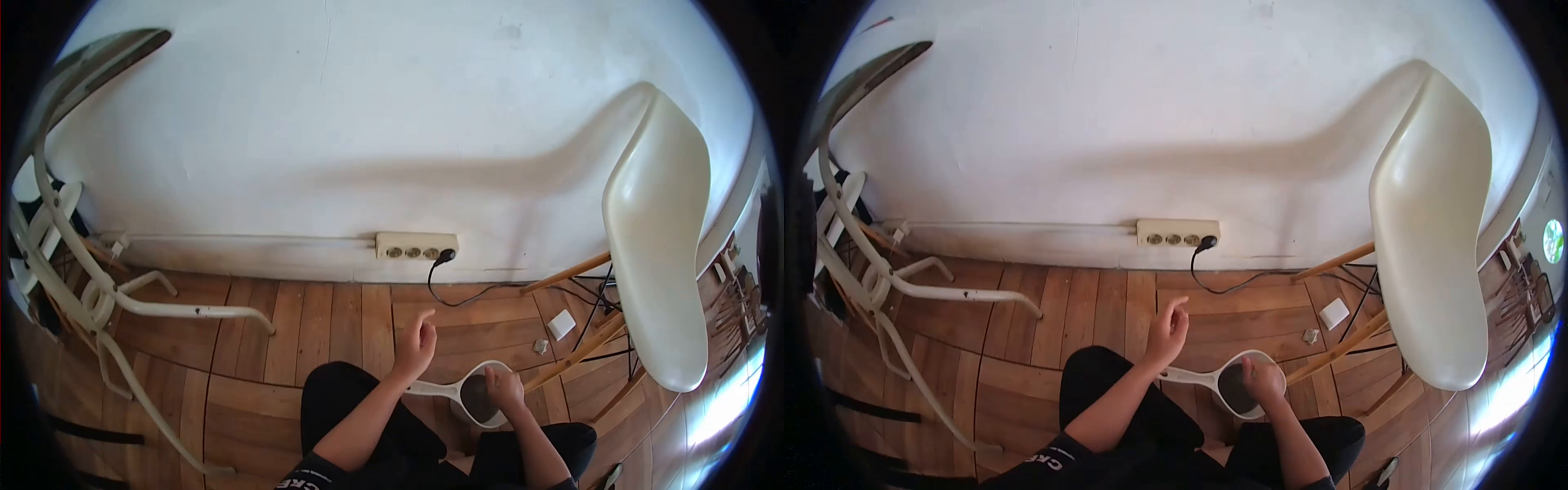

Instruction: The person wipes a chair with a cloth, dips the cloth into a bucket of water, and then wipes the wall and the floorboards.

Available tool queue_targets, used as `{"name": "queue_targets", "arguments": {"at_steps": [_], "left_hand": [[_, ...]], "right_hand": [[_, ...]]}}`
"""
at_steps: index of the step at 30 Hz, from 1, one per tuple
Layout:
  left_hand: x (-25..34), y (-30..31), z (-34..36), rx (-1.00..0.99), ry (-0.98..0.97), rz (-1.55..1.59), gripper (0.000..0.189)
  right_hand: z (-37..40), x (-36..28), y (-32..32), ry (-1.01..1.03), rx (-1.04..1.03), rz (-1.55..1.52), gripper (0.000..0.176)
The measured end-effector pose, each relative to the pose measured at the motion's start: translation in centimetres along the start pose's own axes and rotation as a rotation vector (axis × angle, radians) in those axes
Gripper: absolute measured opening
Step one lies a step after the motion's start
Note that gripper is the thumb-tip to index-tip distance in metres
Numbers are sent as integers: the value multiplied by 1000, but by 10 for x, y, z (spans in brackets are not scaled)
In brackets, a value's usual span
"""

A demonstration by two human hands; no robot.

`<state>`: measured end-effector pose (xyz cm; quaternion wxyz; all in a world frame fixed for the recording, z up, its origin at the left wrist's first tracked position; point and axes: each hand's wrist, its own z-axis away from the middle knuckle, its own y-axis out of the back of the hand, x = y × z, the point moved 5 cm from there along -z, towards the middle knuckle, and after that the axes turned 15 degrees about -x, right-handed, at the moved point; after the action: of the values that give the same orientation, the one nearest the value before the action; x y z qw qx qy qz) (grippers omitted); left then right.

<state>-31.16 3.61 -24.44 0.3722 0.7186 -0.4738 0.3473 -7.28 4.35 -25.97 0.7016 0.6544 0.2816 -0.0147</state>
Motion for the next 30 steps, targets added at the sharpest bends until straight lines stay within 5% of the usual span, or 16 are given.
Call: {"name": "queue_targets", "arguments": {"at_steps": [7,11,17,19,23,25,27,30], "left_hand": [[11,-10,8,-165,-16,7,27],[5,-9,7,-202,0,35,27],[-13,2,-13,-155,134,131,27],[-28,7,-24,-93,72,72,29],[-55,16,-37,-59,136,134,27],[-63,21,-37,-1,210,144,25],[-71,22,-36,-5,220,114,26],[-73,24,-38,-3,258,129,27]], "right_hand": [[2,-2,-5,-124,-220,15,50],[-4,-31,10,65,-429,135,57],[-63,-59,65,121,-472,-117,40],[-97,-71,85,257,-305,-600,29],[-165,-114,153,280,154,-874,29],[-188,-148,197,457,449,-970,39],[-211,-168,234,649,848,-658,44],[-238,-205,246,645,1056,-283,52]]}}
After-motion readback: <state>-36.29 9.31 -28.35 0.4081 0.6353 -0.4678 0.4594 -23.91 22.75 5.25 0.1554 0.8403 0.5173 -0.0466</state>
